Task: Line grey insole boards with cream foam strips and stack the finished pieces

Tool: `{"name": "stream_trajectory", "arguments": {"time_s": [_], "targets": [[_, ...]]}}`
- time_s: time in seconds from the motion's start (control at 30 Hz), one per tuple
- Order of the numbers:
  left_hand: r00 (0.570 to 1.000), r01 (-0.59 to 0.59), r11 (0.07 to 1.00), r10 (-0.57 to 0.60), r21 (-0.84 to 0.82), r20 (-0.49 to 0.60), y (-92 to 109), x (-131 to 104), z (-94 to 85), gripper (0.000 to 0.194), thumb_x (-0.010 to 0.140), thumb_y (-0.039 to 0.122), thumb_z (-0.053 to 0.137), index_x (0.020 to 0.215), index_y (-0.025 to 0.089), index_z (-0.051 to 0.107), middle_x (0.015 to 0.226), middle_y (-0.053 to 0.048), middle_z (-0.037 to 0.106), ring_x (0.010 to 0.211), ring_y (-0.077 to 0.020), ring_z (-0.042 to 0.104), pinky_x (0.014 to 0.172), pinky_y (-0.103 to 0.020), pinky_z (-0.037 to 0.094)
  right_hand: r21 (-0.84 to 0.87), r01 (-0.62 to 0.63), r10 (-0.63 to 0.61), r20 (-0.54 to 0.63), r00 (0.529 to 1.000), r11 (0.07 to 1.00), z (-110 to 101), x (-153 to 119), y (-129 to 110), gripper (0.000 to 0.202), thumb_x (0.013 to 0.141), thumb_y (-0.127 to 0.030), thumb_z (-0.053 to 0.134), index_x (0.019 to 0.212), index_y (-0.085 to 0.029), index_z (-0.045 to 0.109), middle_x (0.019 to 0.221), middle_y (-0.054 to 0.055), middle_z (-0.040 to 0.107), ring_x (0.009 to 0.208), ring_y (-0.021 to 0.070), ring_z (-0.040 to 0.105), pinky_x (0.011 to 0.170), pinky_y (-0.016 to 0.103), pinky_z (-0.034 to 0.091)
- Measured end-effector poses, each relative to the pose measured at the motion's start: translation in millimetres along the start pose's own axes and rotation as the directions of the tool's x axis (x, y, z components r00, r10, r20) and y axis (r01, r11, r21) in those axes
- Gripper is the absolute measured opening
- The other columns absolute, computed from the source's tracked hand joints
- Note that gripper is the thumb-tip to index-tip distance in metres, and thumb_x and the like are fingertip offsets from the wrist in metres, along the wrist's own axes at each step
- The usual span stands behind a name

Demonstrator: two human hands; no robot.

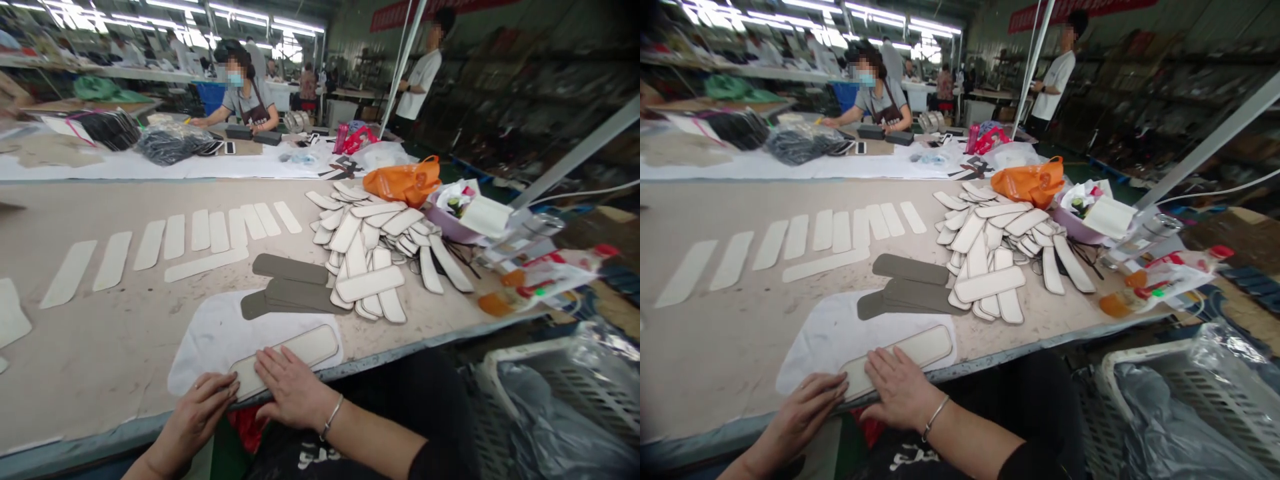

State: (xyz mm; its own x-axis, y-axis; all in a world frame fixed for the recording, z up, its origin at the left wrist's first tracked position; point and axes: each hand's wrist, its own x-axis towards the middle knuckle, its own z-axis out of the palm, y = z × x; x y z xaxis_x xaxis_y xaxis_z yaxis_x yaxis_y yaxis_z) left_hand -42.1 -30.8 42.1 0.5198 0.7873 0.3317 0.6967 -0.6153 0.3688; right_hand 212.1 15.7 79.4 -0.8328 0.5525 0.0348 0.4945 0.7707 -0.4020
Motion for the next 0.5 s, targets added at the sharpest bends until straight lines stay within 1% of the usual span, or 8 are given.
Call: {"name": "stream_trajectory", "arguments": {"time_s": [0.03, 0.1, 0.17, 0.23, 0.33, 0.4, 0.43, 0.5], "targets": [[1.0, 0.004, 1.0, -0.004, -0.003, -0.002, 0, 0, -0.2, 0.026, 0.085, 0.018, 0.05, 0.107, 0.022, 0.062, 0.106, -0.008, 0.062, 0.096, -0.0172, 0.055, 0.081, -0.029, 0.05, -0.001, -0.034, 0.034, 0.01, 0.999, 0.999, -2, -8, 9, 0.075, 0.085, -0.059, 0.034, 0.14, -0.01, 0.02, 0.146, 0.013, 0.022, 0.136, 0.0213, 0.012, 0.111, 0.042, 0.013], [1.0, 0.017, 1.0, -0.017, -0.011, 0.0, 1, 0, 0.0, 0.026, 0.085, 0.018, 0.05, 0.107, 0.023, 0.062, 0.107, -0.008, 0.062, 0.096, -0.0174, 0.055, 0.081, -0.03, 0.05, -0.021, -0.141, 0.141, 0.014, 0.99, 0.99, -8, -28, 31, 0.075, 0.085, -0.058, 0.037, 0.141, -0.012, 0.018, 0.147, 0.012, 0.019, 0.136, 0.0213, 0.011, 0.111, 0.042, 0.013], [0.999, 0.033, 0.999, -0.033, -0.023, 0.0, 2, 0, 0.7, 0.027, 0.084, 0.017, 0.05, 0.107, 0.023, 0.062, 0.107, -0.008, 0.062, 0.097, -0.0177, 0.055, 0.082, -0.032, 0.05, -0.061, -0.262, 0.263, 0.005, 0.965, 0.963, -13, -47, 52, 0.073, 0.086, -0.055, 0.039, 0.141, -0.013, 0.016, 0.148, 0.011, 0.015, 0.137, 0.0215, 0.009, 0.111, 0.043, 0.013], [0.999, 0.043, 0.998, -0.043, -0.038, -0.004, 2, 0, 0.8, 0.027, 0.084, 0.015, 0.05, 0.108, 0.022, 0.062, 0.107, -0.008, 0.062, 0.097, -0.0179, 0.056, 0.083, -0.032, 0.05, -0.1, -0.347, 0.348, -0.008, 0.937, 0.932, -15, -61, 66, 0.072, 0.086, -0.052, 0.039, 0.142, -0.013, 0.015, 0.149, 0.011, 0.013, 0.137, 0.0214, 0.008, 0.111, 0.043, 0.013], [0.998, 0.057, 0.996, -0.057, -0.065, -0.001, 3, 0, -2.9, 0.03, 0.083, 0.014, 0.052, 0.109, 0.023, 0.06, 0.107, -0.007, 0.062, 0.097, -0.0176, 0.057, 0.083, -0.032, 0.05, -0.134, -0.374, 0.375, -0.024, 0.927, 0.918, -13, -69, 74, 0.072, 0.086, -0.052, 0.039, 0.142, -0.013, 0.014, 0.149, 0.01, 0.012, 0.137, 0.0209, 0.007, 0.111, 0.043, 0.013], [0.991, 0.129, 0.987, -0.132, -0.094, -0.029, 8, 2, -8.2, 0.032, 0.082, 0.014, 0.053, 0.112, 0.023, 0.058, 0.106, -0.007, 0.062, 0.096, -0.0169, 0.058, 0.081, -0.03, 0.051, -0.147, -0.374, 0.372, -0.046, 0.927, 0.916, -10, -69, 73, 0.072, 0.086, -0.052, 0.039, 0.142, -0.013, 0.013, 0.149, 0.009, 0.011, 0.137, 0.0207, 0.007, 0.111, 0.043, 0.013], [0.978, 0.186, 0.977, -0.195, -0.104, -0.079, 13, 5, -10.8, 0.032, 0.082, 0.015, 0.053, 0.114, 0.023, 0.056, 0.105, -0.007, 0.062, 0.095, -0.0168, 0.058, 0.081, -0.03, 0.051, -0.153, -0.374, 0.37, -0.058, 0.927, 0.915, -7, -69, 73, 0.072, 0.086, -0.052, 0.038, 0.142, -0.013, 0.013, 0.149, 0.009, 0.011, 0.137, 0.0209, 0.007, 0.111, 0.043, 0.014], [0.923, 0.303, 0.947, -0.32, -0.111, -0.213, 29, 15, -12.4, 0.035, 0.084, 0.016, 0.051, 0.118, 0.022, 0.052, 0.109, -0.007, 0.061, 0.1, -0.0177, 0.057, 0.085, -0.032, 0.05, -0.166, -0.371, 0.362, -0.081, 0.929, 0.914, -2, -68, 73, 0.071, 0.087, -0.052, 0.037, 0.142, -0.013, 0.014, 0.149, 0.009, 0.011, 0.137, 0.0215, 0.007, 0.111, 0.044, 0.014]]}}
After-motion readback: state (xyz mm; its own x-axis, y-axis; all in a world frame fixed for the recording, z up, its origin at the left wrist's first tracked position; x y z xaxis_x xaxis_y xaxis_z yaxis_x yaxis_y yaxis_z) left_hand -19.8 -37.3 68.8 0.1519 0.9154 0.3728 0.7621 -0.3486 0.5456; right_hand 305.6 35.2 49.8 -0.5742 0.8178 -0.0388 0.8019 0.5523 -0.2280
